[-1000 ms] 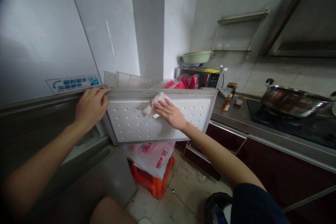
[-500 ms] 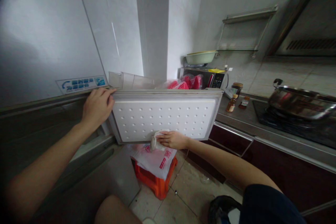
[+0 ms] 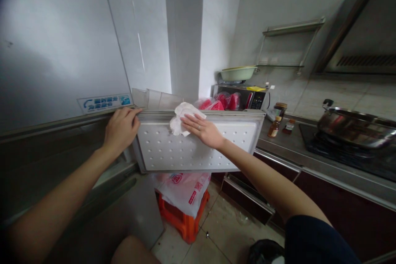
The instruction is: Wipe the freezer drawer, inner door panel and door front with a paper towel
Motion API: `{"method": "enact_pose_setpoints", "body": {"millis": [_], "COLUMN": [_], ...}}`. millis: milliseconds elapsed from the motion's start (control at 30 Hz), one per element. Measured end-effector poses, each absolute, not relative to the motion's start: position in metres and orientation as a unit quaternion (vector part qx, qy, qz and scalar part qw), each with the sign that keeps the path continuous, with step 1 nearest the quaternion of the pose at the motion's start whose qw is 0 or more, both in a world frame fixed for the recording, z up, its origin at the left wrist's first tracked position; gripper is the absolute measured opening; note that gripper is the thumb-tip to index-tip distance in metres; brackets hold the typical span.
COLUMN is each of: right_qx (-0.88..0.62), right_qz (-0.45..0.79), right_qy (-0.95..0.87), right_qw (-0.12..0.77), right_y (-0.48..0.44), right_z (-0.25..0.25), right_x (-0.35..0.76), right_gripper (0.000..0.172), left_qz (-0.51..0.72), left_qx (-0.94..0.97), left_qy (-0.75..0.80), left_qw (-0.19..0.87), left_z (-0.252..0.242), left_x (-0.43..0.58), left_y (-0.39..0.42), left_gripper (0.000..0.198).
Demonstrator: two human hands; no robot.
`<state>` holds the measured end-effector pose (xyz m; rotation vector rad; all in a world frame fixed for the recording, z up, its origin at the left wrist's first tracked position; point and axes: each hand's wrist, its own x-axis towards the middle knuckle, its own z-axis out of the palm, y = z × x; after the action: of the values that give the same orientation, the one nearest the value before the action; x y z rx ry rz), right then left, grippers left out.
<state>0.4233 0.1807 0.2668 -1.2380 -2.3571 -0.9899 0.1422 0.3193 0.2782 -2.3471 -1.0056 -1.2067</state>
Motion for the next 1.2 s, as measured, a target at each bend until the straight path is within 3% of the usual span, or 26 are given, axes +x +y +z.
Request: {"method": "enact_pose_setpoints", "body": {"millis": [200, 400, 500, 600, 733, 967, 1200], "right_qx": [-0.442, -0.365, -0.331, -0.297, -0.267, -0.336, -0.436], "right_qz": [-0.359, -0.281, -0.274, -0.284, -0.332, -0.376, -0.366], "right_qy": [-0.809, -0.886, -0.903, -0.912, -0.905, -0.860, -0.798], "right_qw": [0.146, 0.047, 0.014, -0.006, -0.015, 0.076, 0.199], "right_y": [0.183, 0.182, 0.182, 0.185, 0.195, 0.208, 0.215], "right_z": [0.213, 0.118, 0.094, 0.105, 0.158, 0.256, 0.249], "right_x": [0.404, 0.402, 0.404, 0.404, 0.401, 0.391, 0.371], "right_gripper": [0.043, 0.035, 0.030, 0.029, 0.031, 0.040, 0.045], "left_qz": [-0.419, -0.412, -0.410, -0.411, -0.413, -0.412, -0.405], "left_qx": [-0.826, -0.825, -0.824, -0.823, -0.821, -0.823, -0.826], "left_qy": [-0.346, -0.353, -0.353, -0.353, -0.354, -0.355, -0.356], "left_qw": [0.152, 0.161, 0.169, 0.171, 0.171, 0.168, 0.163], "left_z": [0.279, 0.279, 0.279, 0.278, 0.278, 0.278, 0.281], "left_x": [0.142, 0.142, 0.142, 0.142, 0.142, 0.142, 0.141], "left_y": [0.319, 0.318, 0.318, 0.319, 0.319, 0.319, 0.318], "left_gripper": [0.040, 0.039, 0.039, 0.038, 0.038, 0.038, 0.039]}}
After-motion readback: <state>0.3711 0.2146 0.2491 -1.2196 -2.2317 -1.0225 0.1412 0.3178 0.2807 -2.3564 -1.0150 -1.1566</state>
